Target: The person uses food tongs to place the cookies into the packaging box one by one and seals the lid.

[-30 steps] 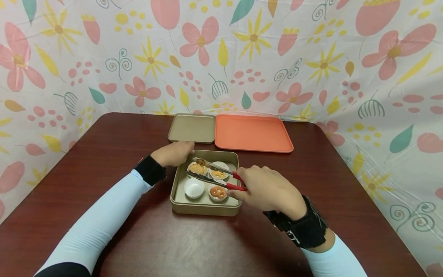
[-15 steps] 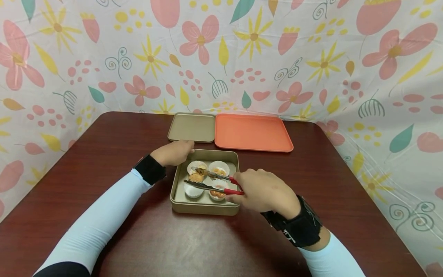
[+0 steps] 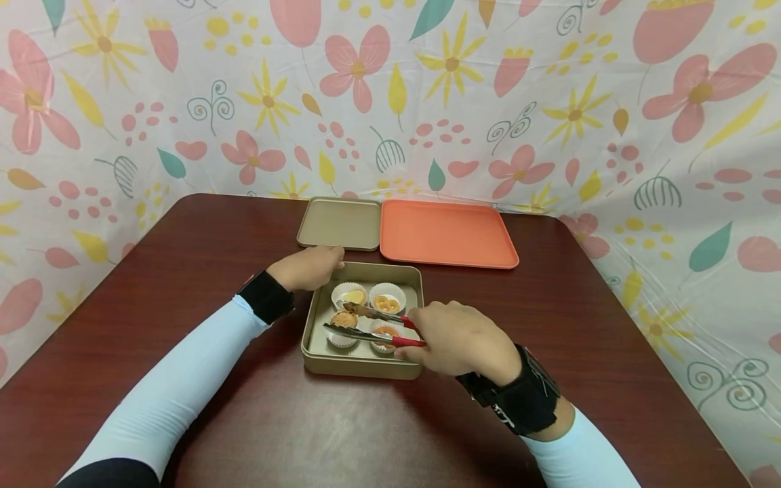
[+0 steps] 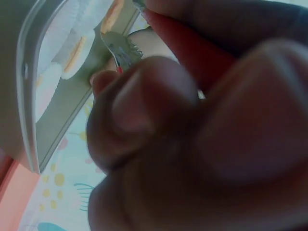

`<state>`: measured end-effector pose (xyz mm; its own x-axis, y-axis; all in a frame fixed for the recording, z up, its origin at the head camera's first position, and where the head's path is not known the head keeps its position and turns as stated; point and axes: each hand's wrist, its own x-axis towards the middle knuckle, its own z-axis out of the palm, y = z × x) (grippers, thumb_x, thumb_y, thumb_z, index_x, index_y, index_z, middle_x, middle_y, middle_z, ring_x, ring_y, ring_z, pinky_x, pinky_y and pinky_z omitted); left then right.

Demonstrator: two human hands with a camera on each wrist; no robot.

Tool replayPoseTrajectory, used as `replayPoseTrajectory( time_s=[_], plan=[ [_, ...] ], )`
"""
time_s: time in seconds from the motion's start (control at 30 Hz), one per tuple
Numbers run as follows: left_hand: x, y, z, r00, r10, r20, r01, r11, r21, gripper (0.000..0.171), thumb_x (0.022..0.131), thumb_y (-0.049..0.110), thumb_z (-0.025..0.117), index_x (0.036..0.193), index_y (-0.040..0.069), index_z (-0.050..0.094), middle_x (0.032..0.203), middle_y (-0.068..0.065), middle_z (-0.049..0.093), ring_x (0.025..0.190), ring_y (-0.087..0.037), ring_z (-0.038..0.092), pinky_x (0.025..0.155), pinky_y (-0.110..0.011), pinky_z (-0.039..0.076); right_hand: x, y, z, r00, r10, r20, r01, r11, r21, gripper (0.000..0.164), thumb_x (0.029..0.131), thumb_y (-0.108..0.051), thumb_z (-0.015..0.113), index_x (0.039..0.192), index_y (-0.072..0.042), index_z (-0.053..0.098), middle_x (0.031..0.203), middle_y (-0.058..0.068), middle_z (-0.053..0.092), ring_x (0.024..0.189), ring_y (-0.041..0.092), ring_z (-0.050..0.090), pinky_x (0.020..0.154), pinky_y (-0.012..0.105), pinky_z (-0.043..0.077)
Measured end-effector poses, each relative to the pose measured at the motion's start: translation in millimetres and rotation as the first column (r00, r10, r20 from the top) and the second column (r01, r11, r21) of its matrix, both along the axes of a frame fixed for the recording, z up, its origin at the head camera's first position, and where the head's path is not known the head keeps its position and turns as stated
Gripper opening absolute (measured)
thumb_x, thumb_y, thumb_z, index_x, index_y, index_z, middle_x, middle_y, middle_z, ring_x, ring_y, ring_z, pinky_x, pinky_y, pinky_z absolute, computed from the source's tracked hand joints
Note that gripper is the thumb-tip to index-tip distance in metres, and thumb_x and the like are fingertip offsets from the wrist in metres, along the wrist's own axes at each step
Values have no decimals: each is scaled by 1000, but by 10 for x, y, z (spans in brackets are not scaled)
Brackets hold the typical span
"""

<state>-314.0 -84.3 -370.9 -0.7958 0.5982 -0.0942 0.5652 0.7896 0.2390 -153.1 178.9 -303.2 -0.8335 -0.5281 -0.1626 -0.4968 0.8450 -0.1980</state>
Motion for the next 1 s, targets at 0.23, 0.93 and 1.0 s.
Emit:
replayPoseTrajectory(
  time_s=[0.23, 0.93, 1.0],
  plan=[
    [6, 10, 7, 1000, 1, 4, -1, 1000, -4, 21, 111, 14, 41, 117, -1, 55, 115, -19, 64, 114, -32, 62, 97, -41, 49, -2, 6, 2, 1000, -7, -1, 7, 1000, -4, 41, 92, -54, 72, 82, -19, 53, 68, -2, 47, 58, 12, 44, 53, 29, 34],
    [-4, 25, 0, 1000, 5, -6, -5, 1000, -12, 19, 109, 11, 42, 116, 0, 55, 111, -18, 63, 109, -31, 63, 93, -41, 50, 23, 57, 201, 996, -74, -56, 70, 996, -61, 52, 86, -61, 76, 94, -14, 55, 63, -4, 50, 51, 10, 47, 51, 30, 39],
    [-8, 27, 0, 1000, 5, -3, -5, 1000, -12, 19, 110, 12, 42, 117, -1, 55, 111, -18, 63, 108, -31, 62, 92, -41, 50, 12, 51, 225, 993, -80, -87, 74, 995, -72, 52, 86, -61, 76, 94, -14, 54, 62, -4, 49, 51, 10, 46, 51, 30, 38]
  ],
)
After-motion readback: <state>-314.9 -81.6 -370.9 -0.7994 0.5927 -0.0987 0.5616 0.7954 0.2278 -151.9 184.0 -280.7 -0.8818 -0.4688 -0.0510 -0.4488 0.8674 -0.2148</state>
